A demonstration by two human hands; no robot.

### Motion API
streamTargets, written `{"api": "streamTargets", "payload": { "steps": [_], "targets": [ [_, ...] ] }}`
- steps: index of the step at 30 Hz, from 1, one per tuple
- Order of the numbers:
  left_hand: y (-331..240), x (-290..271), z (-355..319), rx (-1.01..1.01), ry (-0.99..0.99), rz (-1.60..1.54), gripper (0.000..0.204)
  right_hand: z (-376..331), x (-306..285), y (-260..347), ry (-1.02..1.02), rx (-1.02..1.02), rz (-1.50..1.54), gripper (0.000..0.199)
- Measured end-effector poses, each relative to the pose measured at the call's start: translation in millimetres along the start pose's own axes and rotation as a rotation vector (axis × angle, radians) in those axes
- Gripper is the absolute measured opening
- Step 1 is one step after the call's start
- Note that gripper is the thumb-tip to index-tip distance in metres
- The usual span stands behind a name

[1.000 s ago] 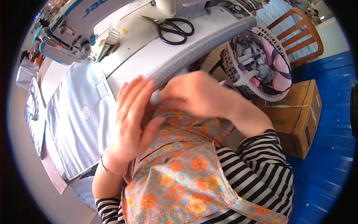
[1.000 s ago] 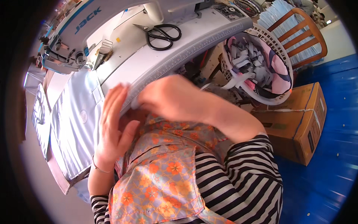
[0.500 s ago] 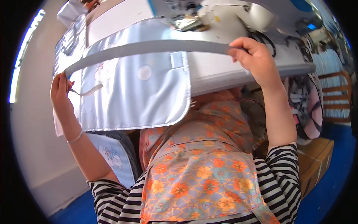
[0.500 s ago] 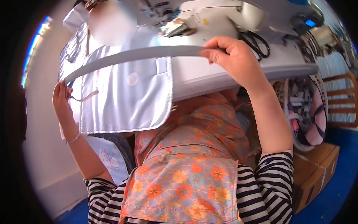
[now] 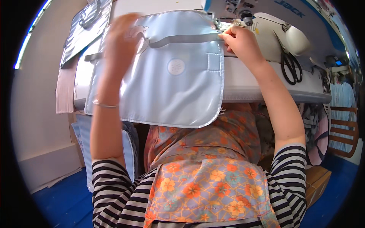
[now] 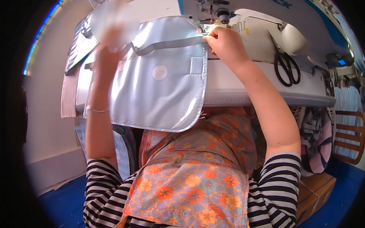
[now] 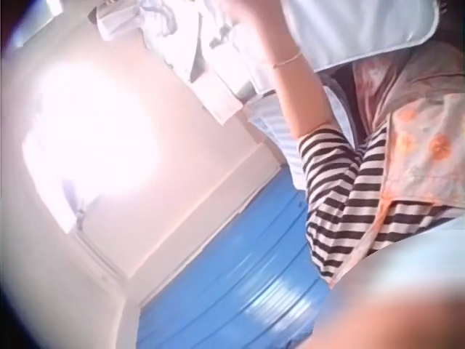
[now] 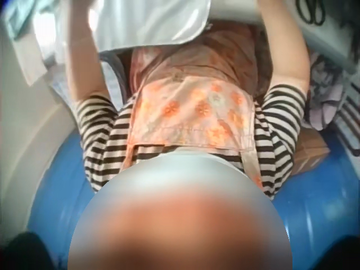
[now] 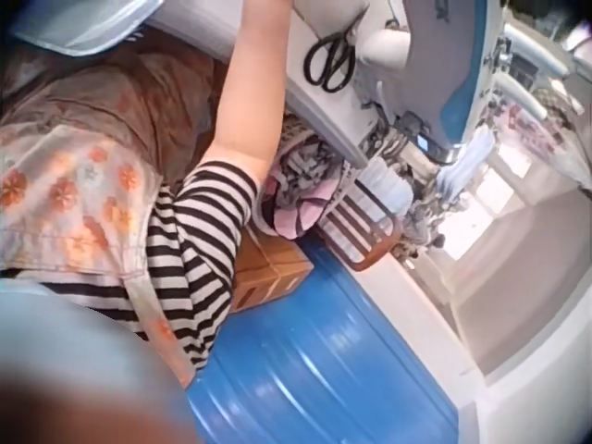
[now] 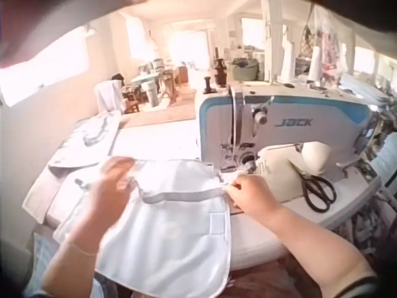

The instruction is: Sewing handles and straps onto fabric bags using an industrial sewing machine.

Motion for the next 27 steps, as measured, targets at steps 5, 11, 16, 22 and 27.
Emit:
{"api": "streamTargets", "payload": {
  "steps": [5, 11, 16, 22, 27],
  "targets": [
    [-139.5, 71.7, -11.6, 0.322, 0.179, -0.006, 0.024, 8.0, 11.0, 10.4, -0.113, -0.408, -0.335, 0.016],
    [-136.0, 93.6, -15.6, 0.247, 0.277, -0.049, 0.033, -15.8, 14.1, 22.3, -0.076, -0.679, -0.49, 0.017],
    [-138.0, 94.2, -10.7, 0.237, 0.337, -0.069, 0.034, -19.2, 9.4, 16.6, -0.022, -0.607, -0.556, 0.023],
    [-130.1, 101.8, -11.2, 0.241, 0.193, -0.032, 0.03, -33.7, 19.1, 27.7, -0.047, -0.576, -0.648, 0.024],
    [-116.4, 106.5, -6.1, 0.249, 0.267, -0.036, 0.036, -58.6, 26.1, 34.1, -0.032, -0.808, -0.554, 0.026]
  ]
}}
Point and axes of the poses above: each hand's wrist, its own z-axis towards the middle knuckle, its own x-axis out of the palm, y = z × x, the point moved 7 cm from there along z, towards the middle knuckle, and after that the axes turned 15 degrees about z, right-handed, at the moved point
